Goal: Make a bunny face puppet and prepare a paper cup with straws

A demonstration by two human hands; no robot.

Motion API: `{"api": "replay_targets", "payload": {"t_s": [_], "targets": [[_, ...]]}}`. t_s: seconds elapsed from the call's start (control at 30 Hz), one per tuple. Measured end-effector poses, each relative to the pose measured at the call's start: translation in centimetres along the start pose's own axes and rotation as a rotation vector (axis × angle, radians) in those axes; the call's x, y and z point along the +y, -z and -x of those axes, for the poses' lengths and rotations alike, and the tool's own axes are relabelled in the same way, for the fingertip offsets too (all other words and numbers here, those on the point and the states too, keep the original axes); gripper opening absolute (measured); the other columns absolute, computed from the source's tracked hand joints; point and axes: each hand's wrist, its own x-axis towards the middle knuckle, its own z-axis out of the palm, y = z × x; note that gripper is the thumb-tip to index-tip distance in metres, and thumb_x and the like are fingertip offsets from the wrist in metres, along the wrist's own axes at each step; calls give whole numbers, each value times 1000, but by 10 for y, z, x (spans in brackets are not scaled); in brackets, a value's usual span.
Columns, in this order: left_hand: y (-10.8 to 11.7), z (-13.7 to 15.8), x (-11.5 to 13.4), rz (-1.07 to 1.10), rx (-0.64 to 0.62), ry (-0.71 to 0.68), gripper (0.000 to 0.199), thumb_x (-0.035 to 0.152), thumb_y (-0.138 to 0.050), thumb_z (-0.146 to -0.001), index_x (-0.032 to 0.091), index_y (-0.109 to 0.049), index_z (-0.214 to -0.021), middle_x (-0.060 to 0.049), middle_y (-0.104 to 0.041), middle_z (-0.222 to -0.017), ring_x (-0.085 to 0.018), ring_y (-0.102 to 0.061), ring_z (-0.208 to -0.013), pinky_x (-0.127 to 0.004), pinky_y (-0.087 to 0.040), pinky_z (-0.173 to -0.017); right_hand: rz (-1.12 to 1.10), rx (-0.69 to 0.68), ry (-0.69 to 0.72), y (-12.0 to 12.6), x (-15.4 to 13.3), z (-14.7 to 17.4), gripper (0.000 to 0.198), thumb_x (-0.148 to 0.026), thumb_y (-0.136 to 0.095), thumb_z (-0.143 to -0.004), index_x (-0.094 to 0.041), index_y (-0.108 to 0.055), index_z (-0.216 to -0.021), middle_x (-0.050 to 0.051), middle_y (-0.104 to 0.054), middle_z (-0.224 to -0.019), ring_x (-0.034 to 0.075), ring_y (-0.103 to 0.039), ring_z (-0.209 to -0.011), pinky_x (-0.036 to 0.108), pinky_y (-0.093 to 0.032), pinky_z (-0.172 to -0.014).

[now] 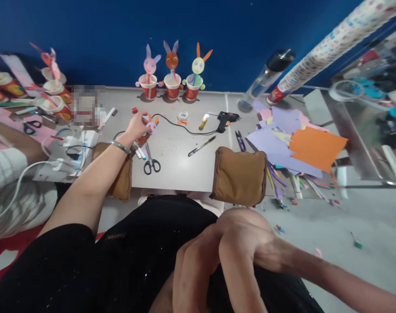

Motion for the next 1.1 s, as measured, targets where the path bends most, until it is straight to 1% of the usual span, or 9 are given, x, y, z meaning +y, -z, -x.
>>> {"api": "replay_targets", "payload": {"t_s": [0.2, 0.4, 0.53, 0.6, 0.73, 0.83, 0.9, 1.0, 1.1], "targets": [[-4, -2, -10, -65, 52, -87, 76, 10, -78, -61, 18, -56, -134, -7, -67, -107, -17, -62, -78, -36, -55, -87, 68, 82, -37, 1, 3, 14, 57, -82, -78, -54, -37, -71, -89, 4, -75, -81, 30, -74, -92, 40, -61, -80], [-7, 3, -4, -122, 33, -103, 79, 14, -71, -66, 12, -50, -142, -10, -67, -113, -16, -65, -79, -36, -55, -89, 437, 218, -202, 0, -28, 43, 63, -87, -59, -73, -25, -66, -75, 2, -74, -78, 15, -76, -82, 26, -55, -73], [-8, 6, -3, -176, 29, -132, 77, 15, -67, -68, 8, -49, -143, -14, -68, -118, -24, -68, -95, -43, -53, -101, 745, 291, -67, 26, -21, 73, 54, -73, -80, -65, -24, -66, -83, 4, -76, -80, 17, -75, -78, 28, -59, -73], [-9, 6, -4, -190, 39, -151, 77, 15, -66, -68, 9, -50, -143, -16, -66, -123, -28, -66, -107, -45, -51, -107, 1001, 379, -117, 42, -16, 93, 49, -59, -84, -71, -22, -68, -98, 9, -77, -93, 19, -75, -86, 31, -60, -76], [-8, 11, -4, -236, 113, -164, 77, 24, -71, -71, 14, -50, -144, -20, -55, -141, -34, -59, -126, -48, -47, -113, 1672, 726, -349, 63, -17, 134, 23, -36, -76, -87, -21, -69, -102, 9, -76, -97, 20, -72, -92, 35, -58, -82], [-2, 22, 1, -305, 165, -209, 68, 37, -66, -82, 16, -51, -145, -18, -52, -146, -41, -44, -144, -62, -36, -117, 1871, 1018, -436, 73, -40, 169, 15, -36, -67, -92, -21, -69, -94, 6, -76, -90, 19, -71, -82, 33, -56, -78], [4, 35, 5, -292, 202, -251, 66, 39, -67, -82, 15, -53, -142, -17, -55, -145, -41, -44, -143, -62, -35, -117, 2058, 1342, -519, 76, -67, 197, 17, -35, -61, -94, -20, -69, -93, 8, -75, -91, 22, -70, -86, 37, -54, -83], [11, 59, 5, -255, 236, -309, 59, 36, -66, -81, 15, -59, -135, -15, -63, -137, -41, -52, -136, -61, -37, -115, 2234, 1833, -922, 71, -111, 244, 23, -29, -54, -93, -14, -71, -97, 17, -74, -99, 30, -67, -98, 44, -48, -93], [13, 87, -3, -188, 274, -377, 46, 37, -66, -82, 18, -66, -124, -13, -69, -127, -37, -60, -127, -55, -42, -112, 1900, 2195, -1421, 57, -138, 284, 31, -29, -54, -92, -14, -72, -111, 22, -71, -111, 32, -63, -104, 43, -44, -87]]}}
